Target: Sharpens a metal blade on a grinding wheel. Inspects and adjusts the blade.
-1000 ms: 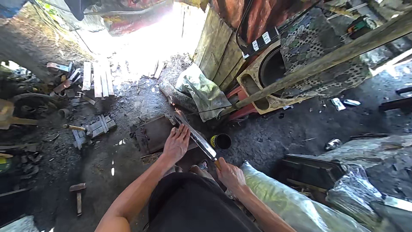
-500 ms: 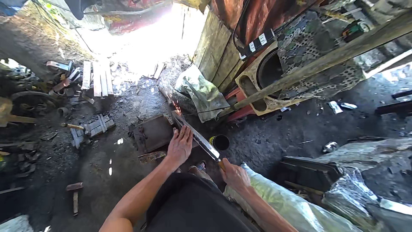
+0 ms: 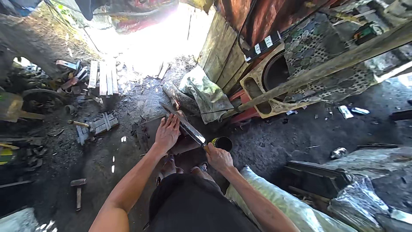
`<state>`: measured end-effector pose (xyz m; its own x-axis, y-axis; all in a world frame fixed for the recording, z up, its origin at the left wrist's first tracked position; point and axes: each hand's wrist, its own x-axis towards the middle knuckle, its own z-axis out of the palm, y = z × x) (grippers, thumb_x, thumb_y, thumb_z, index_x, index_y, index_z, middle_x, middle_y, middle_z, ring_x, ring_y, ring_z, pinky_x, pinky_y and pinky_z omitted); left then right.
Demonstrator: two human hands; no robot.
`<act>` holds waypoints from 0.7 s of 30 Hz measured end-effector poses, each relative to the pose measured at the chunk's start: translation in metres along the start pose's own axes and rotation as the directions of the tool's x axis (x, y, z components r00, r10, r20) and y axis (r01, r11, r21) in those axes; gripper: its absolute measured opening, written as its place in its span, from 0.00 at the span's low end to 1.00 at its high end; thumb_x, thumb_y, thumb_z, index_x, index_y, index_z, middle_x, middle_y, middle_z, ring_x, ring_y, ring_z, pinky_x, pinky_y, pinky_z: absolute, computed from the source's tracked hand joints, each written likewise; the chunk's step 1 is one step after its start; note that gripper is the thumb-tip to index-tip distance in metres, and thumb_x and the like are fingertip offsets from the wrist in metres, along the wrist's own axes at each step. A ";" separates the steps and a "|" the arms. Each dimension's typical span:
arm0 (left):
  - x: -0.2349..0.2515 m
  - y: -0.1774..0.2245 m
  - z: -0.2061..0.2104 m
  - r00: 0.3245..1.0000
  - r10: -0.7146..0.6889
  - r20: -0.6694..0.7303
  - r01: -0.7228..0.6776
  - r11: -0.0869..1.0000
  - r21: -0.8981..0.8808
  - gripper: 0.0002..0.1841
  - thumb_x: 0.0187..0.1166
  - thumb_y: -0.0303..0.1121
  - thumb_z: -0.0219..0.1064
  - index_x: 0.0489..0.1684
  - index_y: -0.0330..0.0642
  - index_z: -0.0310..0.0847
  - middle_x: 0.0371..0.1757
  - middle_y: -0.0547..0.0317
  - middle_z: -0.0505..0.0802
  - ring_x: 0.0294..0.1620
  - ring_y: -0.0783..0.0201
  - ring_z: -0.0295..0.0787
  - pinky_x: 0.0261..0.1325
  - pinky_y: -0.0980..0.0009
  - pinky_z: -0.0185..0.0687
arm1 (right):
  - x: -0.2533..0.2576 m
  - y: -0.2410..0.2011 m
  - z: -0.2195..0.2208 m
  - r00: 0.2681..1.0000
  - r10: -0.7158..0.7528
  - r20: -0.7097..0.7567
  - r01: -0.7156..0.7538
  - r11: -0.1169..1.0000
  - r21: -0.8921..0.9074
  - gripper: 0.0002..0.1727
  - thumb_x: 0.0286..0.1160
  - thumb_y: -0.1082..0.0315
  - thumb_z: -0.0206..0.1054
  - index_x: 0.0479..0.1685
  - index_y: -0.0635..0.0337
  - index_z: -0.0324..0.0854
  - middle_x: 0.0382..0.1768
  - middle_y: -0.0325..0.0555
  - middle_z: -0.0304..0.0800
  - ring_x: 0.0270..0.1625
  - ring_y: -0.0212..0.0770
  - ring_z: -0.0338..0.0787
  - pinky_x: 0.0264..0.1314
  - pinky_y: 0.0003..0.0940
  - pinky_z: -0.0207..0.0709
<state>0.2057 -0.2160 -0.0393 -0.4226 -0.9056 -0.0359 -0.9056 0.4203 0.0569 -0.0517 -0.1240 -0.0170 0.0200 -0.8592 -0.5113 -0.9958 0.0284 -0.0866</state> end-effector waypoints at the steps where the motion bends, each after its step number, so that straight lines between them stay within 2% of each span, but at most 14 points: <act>1: -0.002 0.005 0.000 1.000 0.006 0.009 -0.006 1.000 -0.004 0.28 0.86 0.32 0.52 0.89 0.43 0.67 0.93 0.55 0.66 0.95 0.53 0.54 0.91 0.45 0.54 | -0.003 0.005 0.001 1.000 0.006 0.006 -0.006 1.000 -0.003 0.21 0.81 0.53 0.58 0.68 0.50 0.77 0.41 0.53 0.95 0.46 0.59 0.96 0.43 0.59 0.86; 3: -0.007 0.022 0.001 0.999 0.018 0.033 -0.017 0.999 -0.035 0.29 0.85 0.31 0.52 0.89 0.43 0.65 0.94 0.55 0.64 0.96 0.54 0.50 0.92 0.44 0.50 | -0.016 0.020 0.008 1.000 0.014 -0.001 -0.014 1.000 -0.003 0.21 0.80 0.54 0.59 0.68 0.51 0.78 0.39 0.53 0.95 0.44 0.59 0.97 0.41 0.59 0.86; 6: -0.022 0.058 0.005 0.998 0.048 0.037 -0.044 0.995 -0.089 0.28 0.86 0.30 0.49 0.89 0.43 0.66 0.93 0.53 0.67 0.96 0.53 0.54 0.91 0.42 0.53 | -0.047 0.045 0.020 0.999 0.047 -0.003 -0.047 0.999 -0.001 0.21 0.80 0.53 0.61 0.67 0.51 0.80 0.38 0.53 0.95 0.42 0.59 0.97 0.41 0.59 0.86; 9: -0.033 0.087 0.007 0.995 0.102 0.019 -0.099 0.986 -0.132 0.29 0.85 0.29 0.51 0.89 0.43 0.67 0.91 0.53 0.70 0.94 0.52 0.58 0.89 0.42 0.57 | -0.079 0.073 0.030 0.996 0.052 -0.071 -0.055 0.998 -0.028 0.19 0.77 0.53 0.63 0.60 0.51 0.83 0.30 0.51 0.94 0.35 0.57 0.96 0.34 0.58 0.86; 12: -0.037 0.097 0.005 0.991 0.133 -0.010 -0.133 0.979 -0.154 0.28 0.85 0.29 0.51 0.87 0.46 0.69 0.90 0.56 0.73 0.93 0.54 0.62 0.88 0.43 0.60 | -0.094 0.087 0.031 0.992 0.035 -0.124 -0.041 0.998 -0.045 0.16 0.74 0.54 0.66 0.53 0.52 0.84 0.26 0.50 0.92 0.32 0.57 0.96 0.29 0.57 0.85; 15: -0.032 0.080 0.002 0.995 0.103 -0.007 -0.103 0.985 -0.140 0.28 0.86 0.29 0.50 0.87 0.46 0.69 0.90 0.57 0.73 0.93 0.54 0.61 0.89 0.43 0.59 | -0.077 0.073 0.027 0.995 0.027 -0.094 -0.029 0.999 -0.025 0.17 0.77 0.54 0.64 0.58 0.51 0.83 0.29 0.51 0.93 0.34 0.58 0.96 0.32 0.58 0.85; 21: -0.010 0.011 -0.005 0.999 0.024 0.023 -0.022 0.998 -0.060 0.27 0.88 0.31 0.51 0.88 0.46 0.68 0.93 0.56 0.68 0.95 0.56 0.54 0.92 0.43 0.51 | -0.013 0.009 0.012 1.000 -0.001 -0.031 0.003 0.999 0.050 0.21 0.79 0.54 0.59 0.68 0.51 0.79 0.39 0.54 0.95 0.43 0.60 0.97 0.41 0.60 0.86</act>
<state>0.2000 -0.2022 -0.0332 -0.4446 -0.8939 -0.0578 -0.8922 0.4362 0.1173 -0.0598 -0.1063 -0.0217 0.0187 -0.8748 -0.4841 -0.9900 0.0515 -0.1312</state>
